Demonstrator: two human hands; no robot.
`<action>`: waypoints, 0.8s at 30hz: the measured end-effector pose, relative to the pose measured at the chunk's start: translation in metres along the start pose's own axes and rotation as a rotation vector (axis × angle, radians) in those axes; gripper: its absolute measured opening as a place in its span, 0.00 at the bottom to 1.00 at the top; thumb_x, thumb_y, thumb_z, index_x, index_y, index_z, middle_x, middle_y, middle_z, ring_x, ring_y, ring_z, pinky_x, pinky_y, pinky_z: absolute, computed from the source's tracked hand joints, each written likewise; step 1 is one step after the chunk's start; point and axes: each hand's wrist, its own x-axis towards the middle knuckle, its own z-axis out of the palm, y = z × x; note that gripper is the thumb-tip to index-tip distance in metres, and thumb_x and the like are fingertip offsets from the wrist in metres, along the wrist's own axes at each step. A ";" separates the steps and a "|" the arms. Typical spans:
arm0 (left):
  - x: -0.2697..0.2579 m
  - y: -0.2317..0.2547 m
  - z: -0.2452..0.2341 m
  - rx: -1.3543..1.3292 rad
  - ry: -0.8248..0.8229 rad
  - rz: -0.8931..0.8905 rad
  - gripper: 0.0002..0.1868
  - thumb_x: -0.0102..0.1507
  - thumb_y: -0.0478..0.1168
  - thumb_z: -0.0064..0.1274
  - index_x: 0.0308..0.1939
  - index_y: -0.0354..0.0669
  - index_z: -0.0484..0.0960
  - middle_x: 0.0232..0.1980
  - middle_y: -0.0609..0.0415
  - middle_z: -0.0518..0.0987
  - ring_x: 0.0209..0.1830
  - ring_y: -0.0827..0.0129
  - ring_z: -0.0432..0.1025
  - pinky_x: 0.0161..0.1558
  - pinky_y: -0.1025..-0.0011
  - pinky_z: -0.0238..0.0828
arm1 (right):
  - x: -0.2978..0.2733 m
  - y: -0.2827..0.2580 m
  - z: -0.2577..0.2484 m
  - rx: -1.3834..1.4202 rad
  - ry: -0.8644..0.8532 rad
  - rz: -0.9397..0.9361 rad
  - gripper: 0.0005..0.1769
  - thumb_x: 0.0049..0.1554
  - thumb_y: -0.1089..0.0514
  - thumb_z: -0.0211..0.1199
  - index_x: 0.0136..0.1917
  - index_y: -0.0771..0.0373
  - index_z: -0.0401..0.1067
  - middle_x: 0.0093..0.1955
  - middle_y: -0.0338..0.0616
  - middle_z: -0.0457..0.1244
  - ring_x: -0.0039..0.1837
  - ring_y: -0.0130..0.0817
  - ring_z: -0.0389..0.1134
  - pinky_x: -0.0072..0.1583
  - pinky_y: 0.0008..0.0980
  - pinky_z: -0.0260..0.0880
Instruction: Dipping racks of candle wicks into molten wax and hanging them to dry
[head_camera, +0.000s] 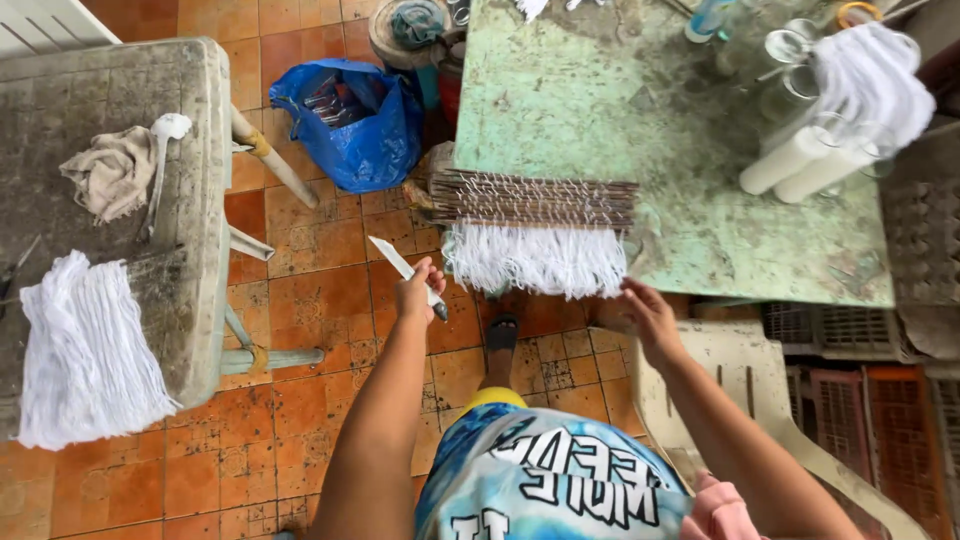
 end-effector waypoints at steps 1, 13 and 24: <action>0.018 0.003 0.003 -0.001 0.008 0.001 0.15 0.70 0.37 0.50 0.59 0.36 0.78 0.39 0.48 0.79 0.30 0.71 0.77 0.34 0.68 0.86 | 0.026 0.006 0.000 -0.001 -0.007 0.004 0.24 0.69 0.57 0.57 0.75 0.66 0.65 0.67 0.62 0.62 0.63 0.53 0.67 0.58 0.42 0.69; 0.162 0.012 0.040 0.351 0.158 -0.048 0.16 0.70 0.37 0.49 0.62 0.40 0.79 0.51 0.43 0.79 0.38 0.64 0.82 0.42 0.63 0.87 | 0.246 0.101 -0.026 0.090 0.319 0.248 0.28 0.69 0.60 0.49 0.80 0.61 0.52 0.77 0.49 0.53 0.70 0.53 0.62 0.68 0.61 0.59; 0.173 0.008 0.046 0.488 0.189 -0.095 0.17 0.70 0.37 0.47 0.61 0.37 0.78 0.53 0.37 0.78 0.39 0.61 0.83 0.42 0.65 0.86 | 0.284 0.118 -0.034 0.023 0.405 0.287 0.33 0.65 0.62 0.54 0.81 0.52 0.53 0.80 0.41 0.52 0.67 0.43 0.66 0.63 0.52 0.65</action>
